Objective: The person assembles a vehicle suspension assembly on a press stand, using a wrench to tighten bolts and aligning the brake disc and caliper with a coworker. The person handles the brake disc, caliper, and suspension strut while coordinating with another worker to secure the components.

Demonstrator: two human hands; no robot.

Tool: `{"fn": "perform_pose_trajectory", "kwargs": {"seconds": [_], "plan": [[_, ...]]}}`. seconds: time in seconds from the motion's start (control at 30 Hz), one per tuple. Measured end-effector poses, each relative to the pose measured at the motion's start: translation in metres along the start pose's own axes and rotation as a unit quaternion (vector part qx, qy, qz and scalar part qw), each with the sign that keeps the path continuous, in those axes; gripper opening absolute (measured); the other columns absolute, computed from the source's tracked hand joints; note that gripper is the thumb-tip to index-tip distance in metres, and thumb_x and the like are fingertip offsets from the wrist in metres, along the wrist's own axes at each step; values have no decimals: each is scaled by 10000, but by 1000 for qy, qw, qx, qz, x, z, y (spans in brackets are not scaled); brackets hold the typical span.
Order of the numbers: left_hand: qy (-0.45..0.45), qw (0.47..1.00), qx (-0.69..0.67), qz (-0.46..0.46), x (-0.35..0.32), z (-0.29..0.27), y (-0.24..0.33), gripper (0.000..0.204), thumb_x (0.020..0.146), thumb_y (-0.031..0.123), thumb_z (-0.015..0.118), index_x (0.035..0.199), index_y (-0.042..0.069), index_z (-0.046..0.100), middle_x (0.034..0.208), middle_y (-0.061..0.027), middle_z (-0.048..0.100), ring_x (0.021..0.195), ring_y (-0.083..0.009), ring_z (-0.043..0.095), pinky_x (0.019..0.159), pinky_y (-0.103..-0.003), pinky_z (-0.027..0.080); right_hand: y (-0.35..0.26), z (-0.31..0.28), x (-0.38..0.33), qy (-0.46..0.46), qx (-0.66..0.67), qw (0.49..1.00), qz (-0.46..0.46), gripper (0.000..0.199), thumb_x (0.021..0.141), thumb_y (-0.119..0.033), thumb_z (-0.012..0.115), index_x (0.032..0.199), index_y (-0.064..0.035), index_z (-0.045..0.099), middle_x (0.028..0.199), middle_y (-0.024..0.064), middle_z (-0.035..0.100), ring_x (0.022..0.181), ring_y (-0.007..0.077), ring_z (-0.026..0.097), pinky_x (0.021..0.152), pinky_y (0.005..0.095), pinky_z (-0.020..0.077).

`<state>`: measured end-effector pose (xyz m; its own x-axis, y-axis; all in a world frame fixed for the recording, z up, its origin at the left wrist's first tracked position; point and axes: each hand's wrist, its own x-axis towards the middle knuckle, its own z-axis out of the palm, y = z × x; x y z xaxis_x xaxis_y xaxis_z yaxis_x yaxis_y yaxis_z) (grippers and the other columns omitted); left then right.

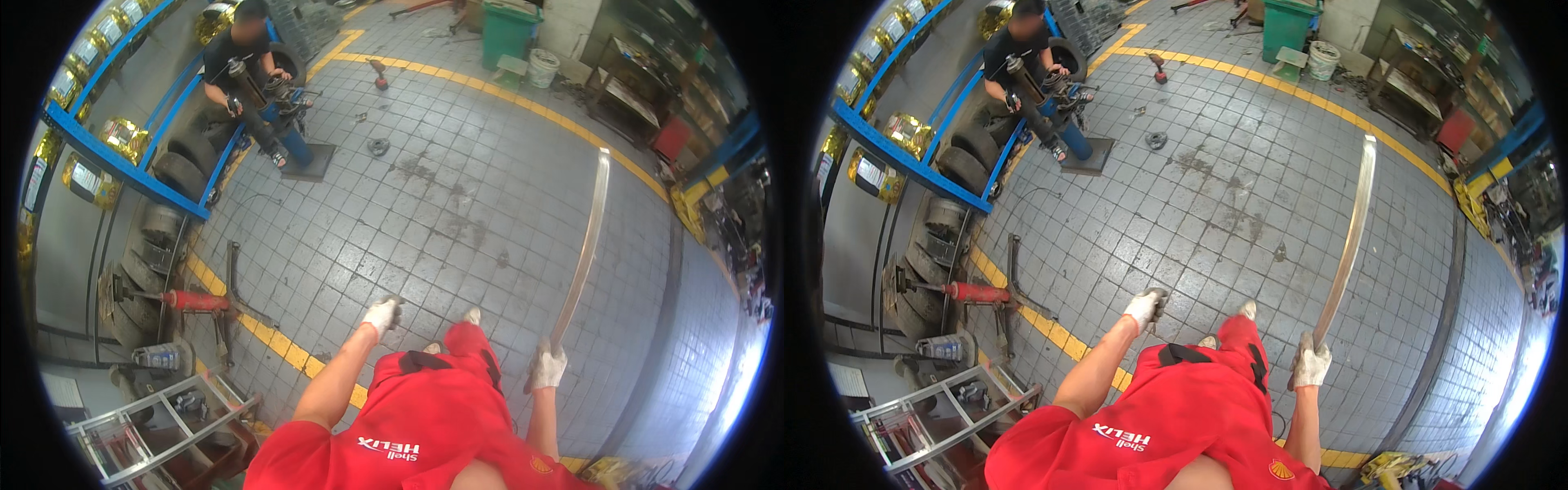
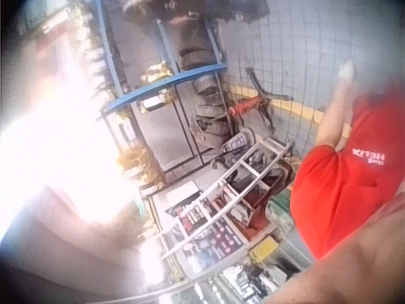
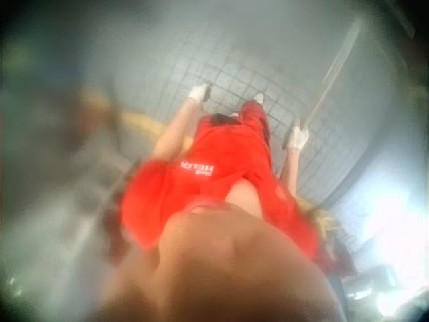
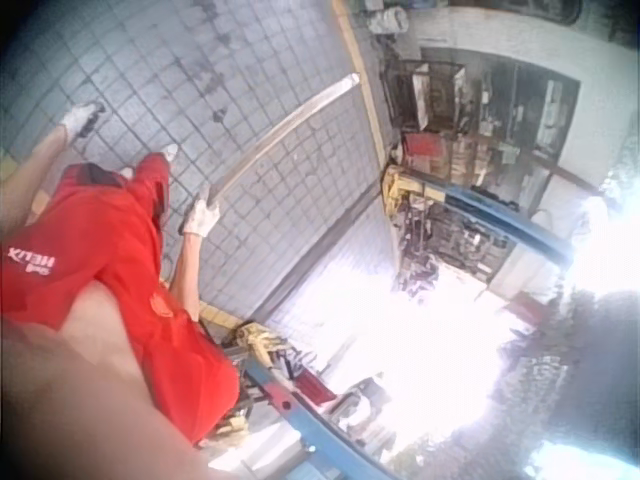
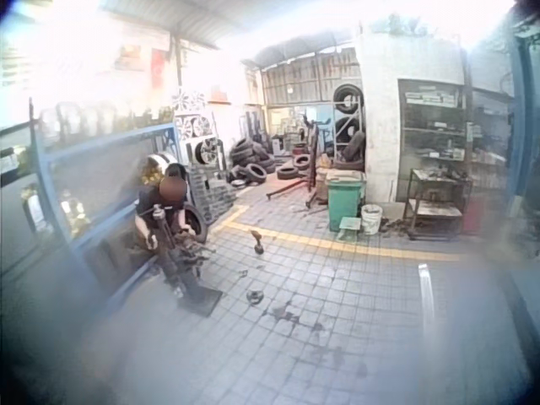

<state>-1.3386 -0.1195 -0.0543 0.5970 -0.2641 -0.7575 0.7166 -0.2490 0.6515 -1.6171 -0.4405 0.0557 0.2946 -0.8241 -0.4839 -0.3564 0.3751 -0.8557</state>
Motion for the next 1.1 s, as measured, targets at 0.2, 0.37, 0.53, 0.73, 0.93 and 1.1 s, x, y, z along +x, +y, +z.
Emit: {"fn": "perform_pose_trajectory", "kwargs": {"seconds": [0.2,0.37,0.53,0.73,0.93,1.1], "plan": [[107,991,-72,-37,56,-54,42,302,1047,331,624,1224,114,738,846,7,622,680,-124,587,572,-308,476,-72,136,96,-183,-135,972,-63,174,957,-179,707,879,-55,613,629,5,579,476,109,520,432,316,421],[149,978,-131,-60,99,-61,113,303,1059,319,608,1237,112,738,851,3,628,685,-127,603,574,-309,484,-150,267,166,-243,-348,898,-118,329,920,-304,766,1008,9,711,712,-7,581,624,103,522,560,327,429],[185,972,-140,-30,129,-88,175,337,1066,315,590,1268,82,726,838,7,628,688,-126,606,578,-303,475,-233,395,189,-382,-352,854,-38,419,953,-379,777,1124,2,747,748,53,677,665,159,604,635,371,516],[251,940,-220,-70,163,-138,189,317,1050,264,589,1272,67,701,813,1,605,662,-141,580,562,-310,456,-282,550,202,-459,-405,791,-10,428,954,-395,770,1105,0,707,710,48,635,574,135,557,528,350,450],[271,898,-327,-113,227,-240,176,239,1049,236,620,1246,120,689,850,-19,610,662,-153,575,520,-310,427,-272,713,199,-462,-474,738,-127,478,949,-456,769,1007,3,651,711,80,636,588,184,610,548,404,502],[319,874,-347,-121,281,-367,218,344,1033,248,590,1303,68,703,855,-36,627,659,-159,593,532,-319,454,-295,839,148,-495,-413,764,20,408,983,-371,757,1091,1,631,677,52,579,515,158,532,467,374,449]]}}
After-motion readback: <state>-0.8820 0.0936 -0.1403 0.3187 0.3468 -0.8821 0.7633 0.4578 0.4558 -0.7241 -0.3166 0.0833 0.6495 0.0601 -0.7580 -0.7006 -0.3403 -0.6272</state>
